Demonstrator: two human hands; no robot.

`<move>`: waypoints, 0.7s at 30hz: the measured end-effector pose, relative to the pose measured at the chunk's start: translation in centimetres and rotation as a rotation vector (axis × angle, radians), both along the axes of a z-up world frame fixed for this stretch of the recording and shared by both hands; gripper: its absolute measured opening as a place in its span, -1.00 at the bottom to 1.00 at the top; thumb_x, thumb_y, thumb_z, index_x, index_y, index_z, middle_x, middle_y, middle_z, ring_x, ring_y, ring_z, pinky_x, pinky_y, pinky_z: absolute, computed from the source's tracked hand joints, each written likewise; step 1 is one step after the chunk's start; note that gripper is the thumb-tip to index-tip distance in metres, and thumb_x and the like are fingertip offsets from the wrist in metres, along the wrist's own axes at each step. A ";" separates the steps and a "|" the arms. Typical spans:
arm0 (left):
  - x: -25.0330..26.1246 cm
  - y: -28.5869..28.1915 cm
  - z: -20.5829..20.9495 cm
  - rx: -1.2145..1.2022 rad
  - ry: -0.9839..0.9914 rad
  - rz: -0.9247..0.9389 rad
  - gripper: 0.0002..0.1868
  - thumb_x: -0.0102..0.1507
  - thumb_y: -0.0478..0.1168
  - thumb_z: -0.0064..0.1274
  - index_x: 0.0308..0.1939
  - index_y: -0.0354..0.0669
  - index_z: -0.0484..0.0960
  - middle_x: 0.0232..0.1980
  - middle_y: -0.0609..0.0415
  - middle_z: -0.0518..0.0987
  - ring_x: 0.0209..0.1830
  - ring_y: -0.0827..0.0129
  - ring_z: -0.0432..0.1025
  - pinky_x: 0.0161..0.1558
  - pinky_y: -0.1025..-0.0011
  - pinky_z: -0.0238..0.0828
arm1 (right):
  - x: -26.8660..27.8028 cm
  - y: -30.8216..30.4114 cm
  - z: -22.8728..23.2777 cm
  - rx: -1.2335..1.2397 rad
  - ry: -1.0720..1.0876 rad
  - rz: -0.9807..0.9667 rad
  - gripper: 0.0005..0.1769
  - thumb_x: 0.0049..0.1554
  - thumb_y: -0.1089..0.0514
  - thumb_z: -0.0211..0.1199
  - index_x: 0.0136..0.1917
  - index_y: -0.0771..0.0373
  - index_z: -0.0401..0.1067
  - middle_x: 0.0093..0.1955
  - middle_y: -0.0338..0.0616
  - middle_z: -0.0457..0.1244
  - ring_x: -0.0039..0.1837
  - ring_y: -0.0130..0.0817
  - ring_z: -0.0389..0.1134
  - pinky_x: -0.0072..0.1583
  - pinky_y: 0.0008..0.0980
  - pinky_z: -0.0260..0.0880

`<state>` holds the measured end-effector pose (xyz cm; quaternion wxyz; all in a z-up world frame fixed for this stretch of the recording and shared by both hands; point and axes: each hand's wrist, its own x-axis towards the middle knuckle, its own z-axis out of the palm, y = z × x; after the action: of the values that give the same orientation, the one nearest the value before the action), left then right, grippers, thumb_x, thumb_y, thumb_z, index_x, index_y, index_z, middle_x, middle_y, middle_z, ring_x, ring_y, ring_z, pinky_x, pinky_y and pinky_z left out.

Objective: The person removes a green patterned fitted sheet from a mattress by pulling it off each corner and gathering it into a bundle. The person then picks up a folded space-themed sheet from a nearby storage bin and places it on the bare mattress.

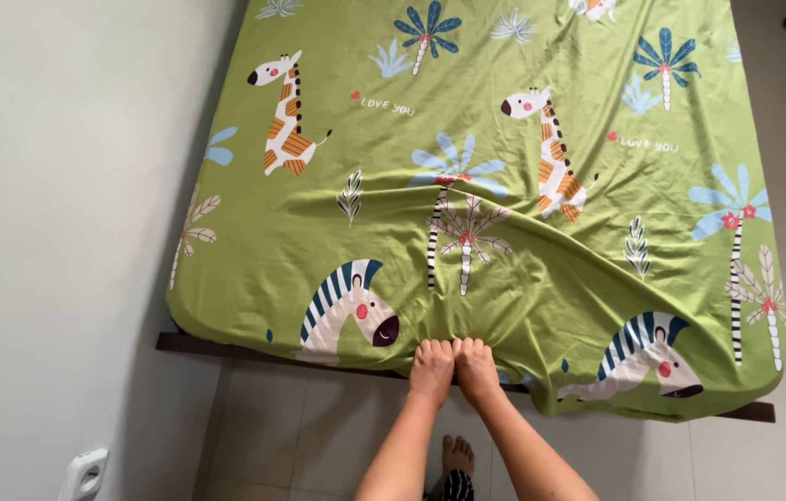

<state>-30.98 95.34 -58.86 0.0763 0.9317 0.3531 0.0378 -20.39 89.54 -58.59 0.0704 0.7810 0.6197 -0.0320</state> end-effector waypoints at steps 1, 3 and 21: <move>-0.4 0.0 0.0 -0.050 0.002 -0.018 -0.93 0.19 -0.34 0.01 -0.24 -0.18 0.51 -0.20 -0.08 0.55 -0.09 0.13 0.43 0.00 0.27 0.41 | -0.1 0.1 -0.3 0.014 0.084 -0.026 -0.84 -0.01 0.20 0.25 -0.12 0.15 0.36 -0.15 -0.07 0.28 -0.05 -0.09 0.32 -0.02 -0.18 0.35; -0.7 0.3 0.1 -0.150 0.004 -0.053 -0.91 0.21 -0.37 0.01 -0.21 -0.21 0.51 -0.15 -0.11 0.56 -0.05 0.09 0.44 0.03 0.24 0.42 | 0.2 0.4 -0.2 0.044 0.251 -0.076 -0.85 -0.05 0.17 0.30 -0.17 0.16 0.41 -0.16 -0.05 0.32 -0.04 -0.02 0.35 0.00 -0.11 0.38; -3.6 2.1 6.1 -0.464 -0.270 -0.116 -0.87 0.14 -0.44 0.12 -0.23 -0.30 0.57 -0.18 -0.26 0.59 -0.05 -0.11 0.50 0.06 0.10 0.44 | 0.3 0.7 7.6 -0.004 0.468 -0.039 -0.84 -0.05 0.07 0.34 -0.30 0.20 0.55 -0.29 0.06 0.38 -0.15 0.08 0.43 -0.03 0.01 0.45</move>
<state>-34.60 97.46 -52.73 0.3360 0.8946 0.2850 0.0755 -20.11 90.28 -51.01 -0.0742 0.7641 0.6037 -0.2150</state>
